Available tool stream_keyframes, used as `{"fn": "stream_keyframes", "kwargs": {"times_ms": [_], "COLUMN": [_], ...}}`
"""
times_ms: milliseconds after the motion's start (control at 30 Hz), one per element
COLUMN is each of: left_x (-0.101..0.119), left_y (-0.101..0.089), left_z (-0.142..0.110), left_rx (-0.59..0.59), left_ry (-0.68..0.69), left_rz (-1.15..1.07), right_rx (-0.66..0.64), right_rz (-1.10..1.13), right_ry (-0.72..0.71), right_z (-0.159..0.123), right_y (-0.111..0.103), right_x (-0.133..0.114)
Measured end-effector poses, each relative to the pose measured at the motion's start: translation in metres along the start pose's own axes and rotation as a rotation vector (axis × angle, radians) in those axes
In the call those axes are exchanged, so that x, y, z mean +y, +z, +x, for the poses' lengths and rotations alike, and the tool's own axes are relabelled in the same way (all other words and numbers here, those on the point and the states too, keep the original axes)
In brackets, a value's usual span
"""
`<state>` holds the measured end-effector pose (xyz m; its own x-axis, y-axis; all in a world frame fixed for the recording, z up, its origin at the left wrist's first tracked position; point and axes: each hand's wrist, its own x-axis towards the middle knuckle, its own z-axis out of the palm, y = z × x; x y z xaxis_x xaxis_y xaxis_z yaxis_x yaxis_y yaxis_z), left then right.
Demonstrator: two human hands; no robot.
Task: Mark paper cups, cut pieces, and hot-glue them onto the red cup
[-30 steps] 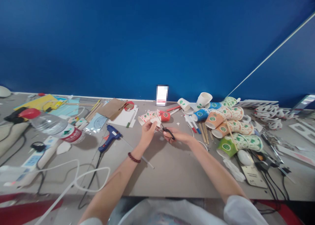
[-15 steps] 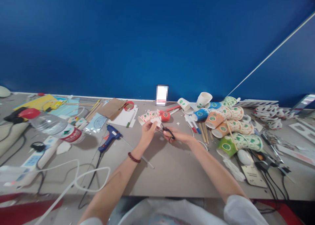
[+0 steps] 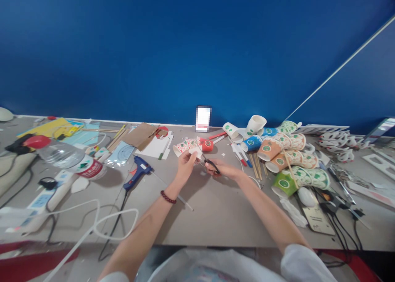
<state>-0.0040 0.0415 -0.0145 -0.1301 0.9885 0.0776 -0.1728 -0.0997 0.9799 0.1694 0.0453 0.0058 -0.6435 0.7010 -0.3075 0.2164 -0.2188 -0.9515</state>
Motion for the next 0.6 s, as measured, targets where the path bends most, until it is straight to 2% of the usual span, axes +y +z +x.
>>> {"fn": "stream_keyframes", "kwargs": {"times_ms": [233,600], "left_x": [0.0029,-0.0004], "left_y": [0.0001,-0.0006], "left_z": [-0.0016,-0.0005], "left_rx": [0.002,0.01], "left_ry": [-0.003,-0.002], "left_rz": [-0.014,-0.016], "right_rx": [0.049,0.049], "right_rz": [-0.065,-0.074], "right_ry": [0.017,0.009], "right_z": [0.0011,0.0031], "right_y": [0.0012,-0.0002], "right_x": [0.0002,0.0036]}}
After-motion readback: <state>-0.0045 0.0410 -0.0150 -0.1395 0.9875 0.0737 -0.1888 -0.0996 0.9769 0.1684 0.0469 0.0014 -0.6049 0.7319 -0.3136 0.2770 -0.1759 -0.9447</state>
